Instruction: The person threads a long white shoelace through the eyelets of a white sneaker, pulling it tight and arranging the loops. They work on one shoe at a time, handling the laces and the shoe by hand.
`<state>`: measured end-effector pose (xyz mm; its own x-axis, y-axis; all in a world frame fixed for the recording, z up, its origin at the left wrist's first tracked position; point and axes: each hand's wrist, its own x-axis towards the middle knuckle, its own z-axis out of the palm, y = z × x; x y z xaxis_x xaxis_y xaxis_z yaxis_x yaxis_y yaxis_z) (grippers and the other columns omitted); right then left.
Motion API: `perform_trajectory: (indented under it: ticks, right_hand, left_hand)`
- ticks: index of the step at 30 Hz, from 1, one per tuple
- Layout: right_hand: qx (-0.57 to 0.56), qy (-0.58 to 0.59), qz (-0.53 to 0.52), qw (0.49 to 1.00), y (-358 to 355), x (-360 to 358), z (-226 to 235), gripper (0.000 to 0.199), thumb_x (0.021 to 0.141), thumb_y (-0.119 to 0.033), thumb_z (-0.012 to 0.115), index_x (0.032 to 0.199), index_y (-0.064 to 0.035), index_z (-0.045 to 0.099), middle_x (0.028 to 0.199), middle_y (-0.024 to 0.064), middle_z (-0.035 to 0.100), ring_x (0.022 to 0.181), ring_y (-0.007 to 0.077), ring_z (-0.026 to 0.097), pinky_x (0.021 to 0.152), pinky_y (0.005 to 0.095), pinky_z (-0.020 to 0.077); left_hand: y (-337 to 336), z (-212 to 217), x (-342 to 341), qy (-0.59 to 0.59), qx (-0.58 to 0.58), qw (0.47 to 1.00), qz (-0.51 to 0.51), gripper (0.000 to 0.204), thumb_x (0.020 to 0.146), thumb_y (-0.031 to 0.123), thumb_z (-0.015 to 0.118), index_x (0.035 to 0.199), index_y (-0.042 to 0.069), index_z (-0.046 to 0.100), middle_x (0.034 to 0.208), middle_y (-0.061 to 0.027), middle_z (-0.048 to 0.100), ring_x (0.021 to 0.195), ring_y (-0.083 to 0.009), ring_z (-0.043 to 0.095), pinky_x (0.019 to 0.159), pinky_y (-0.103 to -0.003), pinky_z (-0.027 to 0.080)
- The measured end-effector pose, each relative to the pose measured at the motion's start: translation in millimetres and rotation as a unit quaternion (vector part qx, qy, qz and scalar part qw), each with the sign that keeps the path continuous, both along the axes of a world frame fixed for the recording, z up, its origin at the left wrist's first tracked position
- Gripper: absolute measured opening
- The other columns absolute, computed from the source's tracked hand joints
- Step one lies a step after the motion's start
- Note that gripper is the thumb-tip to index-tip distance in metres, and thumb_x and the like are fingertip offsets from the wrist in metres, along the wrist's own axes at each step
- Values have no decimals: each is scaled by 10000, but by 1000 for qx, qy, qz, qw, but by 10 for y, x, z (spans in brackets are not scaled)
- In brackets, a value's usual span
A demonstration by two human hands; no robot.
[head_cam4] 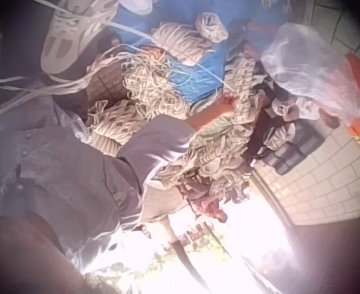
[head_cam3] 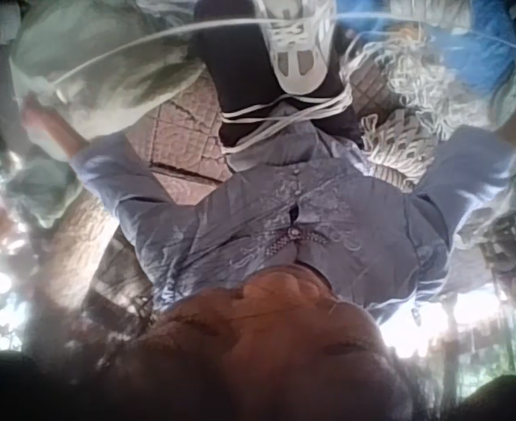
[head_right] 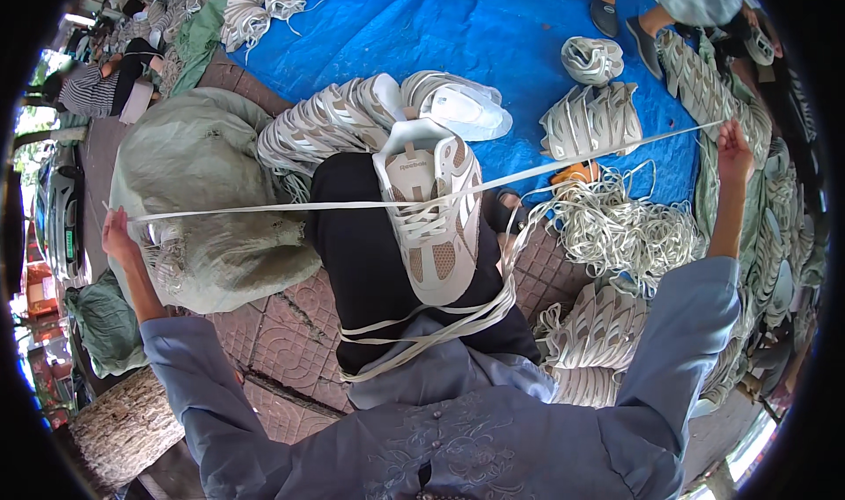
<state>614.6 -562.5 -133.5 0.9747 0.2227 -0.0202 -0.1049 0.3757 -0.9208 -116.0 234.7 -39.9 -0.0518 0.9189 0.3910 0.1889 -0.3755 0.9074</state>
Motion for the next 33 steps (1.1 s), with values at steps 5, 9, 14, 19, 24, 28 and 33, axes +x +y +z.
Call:
perform_trajectory:
  ticks: [5,9,14,19,24,28,33]
  right_hand:
    - [-139,14,-49,989,209,-356,-4,279,846,-144,504,1062,32,527,883,79,610,751,133,573,665,213,445]
    - [-317,-59,35,946,667,-801,68,254,814,-191,561,945,27,570,732,71,597,605,137,578,504,225,445]
    - [-794,-373,12,480,1433,-1311,307,264,680,-155,633,922,-63,583,663,139,600,595,261,599,525,333,460]
    - [-438,-385,275,765,2430,-2277,248,182,630,-20,629,808,-9,590,736,102,574,614,185,564,563,273,448]
    - [-282,-484,392,730,3184,-3231,102,148,589,-24,612,724,-45,556,686,41,535,650,195,554,540,289,454]
    - [-322,-713,305,543,3273,-3386,72,252,527,-69,559,775,-23,563,659,60,495,591,179,507,499,276,431]
    - [-276,-747,216,564,3169,-3327,-72,246,522,-70,571,765,-29,572,682,39,509,591,155,518,510,267,432]
  left_hand:
    - [184,98,-144,43,16,998,30,304,812,84,535,1021,-133,493,956,-186,560,887,-256,585,787,-307,492]
    - [228,61,-42,234,39,969,62,305,796,158,565,995,-72,551,896,-122,597,867,-210,594,752,-279,472]
    - [-22,108,395,537,42,842,27,280,766,204,578,950,-7,587,849,-130,615,797,-211,602,719,-323,452]
    - [-911,-185,1148,664,264,700,-2,108,766,161,547,763,55,566,796,-149,574,693,-336,572,589,-415,453]
    - [-2196,-428,1967,455,161,837,-256,105,722,129,608,704,54,538,712,-112,555,630,-302,565,536,-382,433]
    - [-2760,-521,2252,413,66,846,-330,131,704,107,628,719,42,516,686,-104,544,621,-280,551,536,-352,424]
    - [-2835,-519,2313,421,204,852,-235,133,705,102,629,733,59,507,644,-86,522,575,-266,530,506,-343,411]
